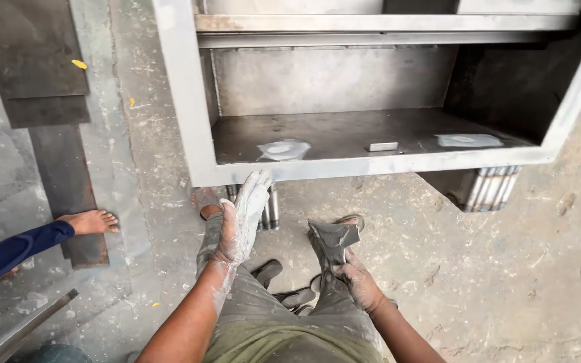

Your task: Applying putty/filler to the joints and surfaces of a metal cabinet using a putty knife.

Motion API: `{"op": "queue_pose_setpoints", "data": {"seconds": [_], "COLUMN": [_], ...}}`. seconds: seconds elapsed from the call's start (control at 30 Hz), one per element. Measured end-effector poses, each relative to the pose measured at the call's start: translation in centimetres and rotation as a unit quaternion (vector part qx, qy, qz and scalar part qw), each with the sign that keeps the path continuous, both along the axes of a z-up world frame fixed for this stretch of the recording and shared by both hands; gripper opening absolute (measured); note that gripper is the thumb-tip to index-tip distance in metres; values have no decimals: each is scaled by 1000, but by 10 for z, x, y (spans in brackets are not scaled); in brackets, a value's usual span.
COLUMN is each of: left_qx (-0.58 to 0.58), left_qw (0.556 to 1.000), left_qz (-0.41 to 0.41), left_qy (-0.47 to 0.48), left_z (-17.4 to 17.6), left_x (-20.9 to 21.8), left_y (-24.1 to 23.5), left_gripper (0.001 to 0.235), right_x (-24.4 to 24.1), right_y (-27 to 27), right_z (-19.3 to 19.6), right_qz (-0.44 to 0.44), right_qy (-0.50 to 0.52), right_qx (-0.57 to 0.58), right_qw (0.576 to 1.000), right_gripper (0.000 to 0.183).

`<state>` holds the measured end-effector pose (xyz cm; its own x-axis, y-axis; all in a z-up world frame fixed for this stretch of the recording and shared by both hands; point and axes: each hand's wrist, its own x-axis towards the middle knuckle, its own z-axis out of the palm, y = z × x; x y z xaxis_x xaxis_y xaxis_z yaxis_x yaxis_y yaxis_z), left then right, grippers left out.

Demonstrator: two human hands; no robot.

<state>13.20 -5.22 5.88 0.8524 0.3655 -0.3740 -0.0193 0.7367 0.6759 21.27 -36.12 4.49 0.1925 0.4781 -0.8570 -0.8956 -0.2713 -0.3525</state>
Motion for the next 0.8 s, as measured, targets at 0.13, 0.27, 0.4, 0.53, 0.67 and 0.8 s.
{"op": "queue_pose_setpoints", "data": {"seconds": [0.13, 0.27, 0.4, 0.53, 0.67, 0.8], "left_qx": [21, 16, 21, -13, -66, -86], "left_qw": [989, 968, 964, 975, 981, 975], "left_qz": [-146, -246, -253, -212, -182, -205], "left_qy": [-30, -49, -72, -72, -28, 4], "left_z": [29, 41, 30, 18, -14, -22], "left_x": [122, 227, 294, 346, 377, 381], "left_y": [-138, -244, -281, -283, -298, -337], "left_gripper": [109, 113, 110, 108, 112, 112], "right_x": [72, 142, 182, 266, 361, 405], "right_y": [-130, -159, -232, -262, -290, -324], "right_z": [34, 109, 104, 98, 39, -28], "right_qz": [-49, 121, 131, 109, 309, 352], "right_qy": [-152, -339, -170, -296, -513, -587], "right_qx": [-14, -27, 204, 72, -258, -314], "right_qw": [987, 932, 955, 946, 759, 658], "right_gripper": [75, 65, 64, 68, 72, 73]}}
